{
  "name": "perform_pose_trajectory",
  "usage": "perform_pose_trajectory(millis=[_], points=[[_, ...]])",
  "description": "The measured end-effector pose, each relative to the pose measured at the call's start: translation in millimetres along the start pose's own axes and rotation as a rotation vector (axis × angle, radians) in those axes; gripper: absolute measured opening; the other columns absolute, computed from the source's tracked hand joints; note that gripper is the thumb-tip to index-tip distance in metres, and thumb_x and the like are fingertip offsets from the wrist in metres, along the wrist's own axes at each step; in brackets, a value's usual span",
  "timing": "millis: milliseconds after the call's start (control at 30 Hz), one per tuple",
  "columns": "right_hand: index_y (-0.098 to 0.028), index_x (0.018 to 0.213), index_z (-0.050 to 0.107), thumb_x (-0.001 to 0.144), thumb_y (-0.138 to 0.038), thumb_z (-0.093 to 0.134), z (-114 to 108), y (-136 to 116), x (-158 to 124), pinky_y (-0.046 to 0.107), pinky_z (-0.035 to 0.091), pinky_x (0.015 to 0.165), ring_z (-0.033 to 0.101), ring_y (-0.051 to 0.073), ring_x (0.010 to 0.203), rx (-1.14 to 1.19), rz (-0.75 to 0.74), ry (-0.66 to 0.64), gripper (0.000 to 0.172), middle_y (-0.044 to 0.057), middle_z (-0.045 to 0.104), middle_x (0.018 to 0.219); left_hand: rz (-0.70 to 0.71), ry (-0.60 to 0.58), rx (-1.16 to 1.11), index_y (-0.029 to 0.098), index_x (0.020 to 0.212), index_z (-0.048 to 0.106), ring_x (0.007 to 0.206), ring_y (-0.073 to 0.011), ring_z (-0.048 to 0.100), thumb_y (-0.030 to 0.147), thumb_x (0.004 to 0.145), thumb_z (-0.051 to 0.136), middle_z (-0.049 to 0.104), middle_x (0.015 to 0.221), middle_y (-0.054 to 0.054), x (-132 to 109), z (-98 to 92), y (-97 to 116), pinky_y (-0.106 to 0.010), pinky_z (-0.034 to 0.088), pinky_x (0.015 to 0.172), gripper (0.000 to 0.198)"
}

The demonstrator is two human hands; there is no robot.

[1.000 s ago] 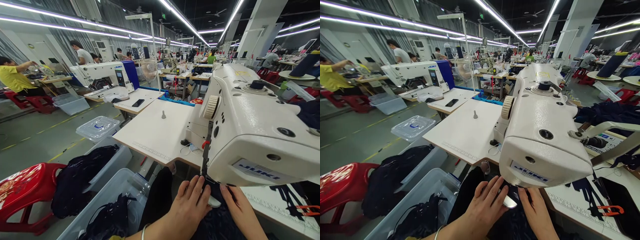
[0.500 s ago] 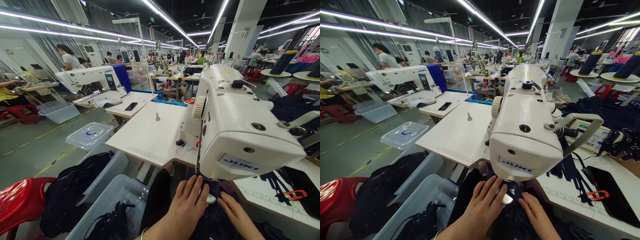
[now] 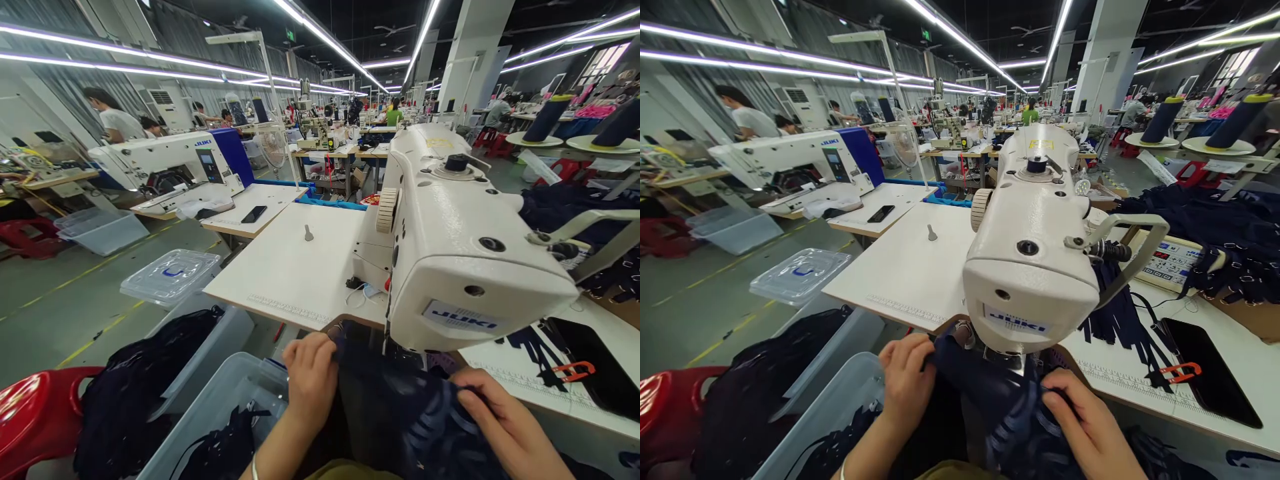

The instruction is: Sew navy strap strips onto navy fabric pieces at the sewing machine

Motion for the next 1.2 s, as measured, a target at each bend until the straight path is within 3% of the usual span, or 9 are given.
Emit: perform_pose_trajectory(millis=[133,233,300,333,500,600,733,1000,1200], points=[[-0.021,0.077,0.058,0.098,-0.028,0.044,33.4,-30.6,28.1,0.036,0.045,0.066,0.059,0.023,0.068,-0.414,-0.386,0.159,0.026,0.006,0.064,0.072,0.050,-0.064,0.086,0.014,0.104,0.061,0.105,-0.0232,0.059,0.005,0.093,0.042,0.066,0.106,-0.012,7.3,-2.2,-9.6,-0.039,0.036,0.093,0.023],[-0.019,0.073,0.056,0.098,-0.016,0.041,46.7,-36.4,34.5,0.040,0.042,0.067,0.057,0.025,0.066,-0.683,-0.539,0.266,0.029,0.008,0.063,0.069,0.453,-0.265,0.044,0.017,0.128,0.056,0.127,-0.0192,0.047,0.008,0.098,0.039,0.057,0.134,-0.007,5.3,3.2,14.7,-0.035,0.032,0.105,0.035],[-0.019,0.075,0.056,0.097,-0.014,0.038,46.7,-36.0,32.8,0.042,0.042,0.069,0.058,0.027,0.069,-0.722,-0.540,0.262,0.029,0.008,0.064,0.071,0.689,-0.412,0.034,0.020,0.137,0.050,0.134,-0.0179,0.040,0.013,0.100,0.040,0.048,0.144,-0.003,0.1,8.0,33.3,-0.034,0.027,0.111,0.039],[-0.020,0.077,0.056,0.098,-0.015,0.038,44.9,-34.5,31.4,0.041,0.042,0.069,0.059,0.027,0.070,-0.687,-0.496,0.246,0.027,0.008,0.064,0.072,0.730,-0.458,0.043,0.020,0.139,0.048,0.136,-0.0189,0.038,0.016,0.100,0.040,0.044,0.148,-0.003,-2.1,10.0,40.3,-0.035,0.027,0.111,0.040],[-0.024,0.091,0.051,0.097,-0.040,0.043,38.3,-14.1,27.5,0.031,0.046,0.063,0.060,0.021,0.072,-0.100,0.020,0.101,0.019,0.002,0.060,0.075,0.670,-0.528,0.081,0.016,0.145,0.040,0.139,-0.0245,0.032,0.022,0.102,0.035,0.028,0.157,-0.005,-8.2,13.6,54.2,-0.036,0.036,0.099,0.045],[-0.025,0.087,0.047,0.097,-0.047,0.038,38.4,-2.4,30.3,0.027,0.044,0.059,0.053,0.017,0.064,0.145,0.178,0.079,0.027,-0.003,0.050,0.069,0.643,-0.543,0.068,0.016,0.144,0.042,0.139,-0.0216,0.032,0.022,0.102,0.033,0.034,0.155,-0.005,-7.0,11.8,53.9,-0.035,0.033,0.099,0.043],[-0.025,0.088,0.045,0.094,-0.050,0.041,36.3,4.8,37.6,0.029,0.043,0.062,0.051,0.016,0.065,0.121,0.202,0.071,0.026,-0.004,0.049,0.069,0.586,-0.561,0.040,0.014,0.142,0.045,0.139,-0.0209,0.031,0.020,0.102,0.031,0.044,0.149,-0.005,-2.8,12.1,51.9,-0.036,0.028,0.101,0.043],[-0.024,0.080,0.052,0.084,-0.054,0.040,34.1,2.0,48.3,0.039,0.046,0.076,0.061,0.028,0.091,-0.077,0.262,0.119,0.033,0.010,0.064,0.092,0.519,-0.556,0.011,0.012,0.140,0.047,0.139,-0.0226,0.031,0.019,0.100,0.033,0.047,0.145,-0.007,-3.9,16.4,48.7,-0.037,0.024,0.101,0.043],[-0.022,0.094,0.058,0.086,-0.050,0.041,34.0,-0.7,48.3,0.040,0.048,0.080,0.062,0.029,0.099,-0.073,0.228,0.123,0.034,0.011,0.067,0.100,0.534,-0.537,0.015,0.010,0.139,0.048,0.138,-0.0239,0.032,0.017,0.099,0.035,0.048,0.144,-0.008,-1.4,16.1,48.9,-0.037,0.024,0.101,0.042]])
Point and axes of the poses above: each hand's wrist, its own x-axis towards the middle knuckle, its own z-axis out of the palm, y = z × x, the point moved 2 cm from there along x, towards the middle knuckle
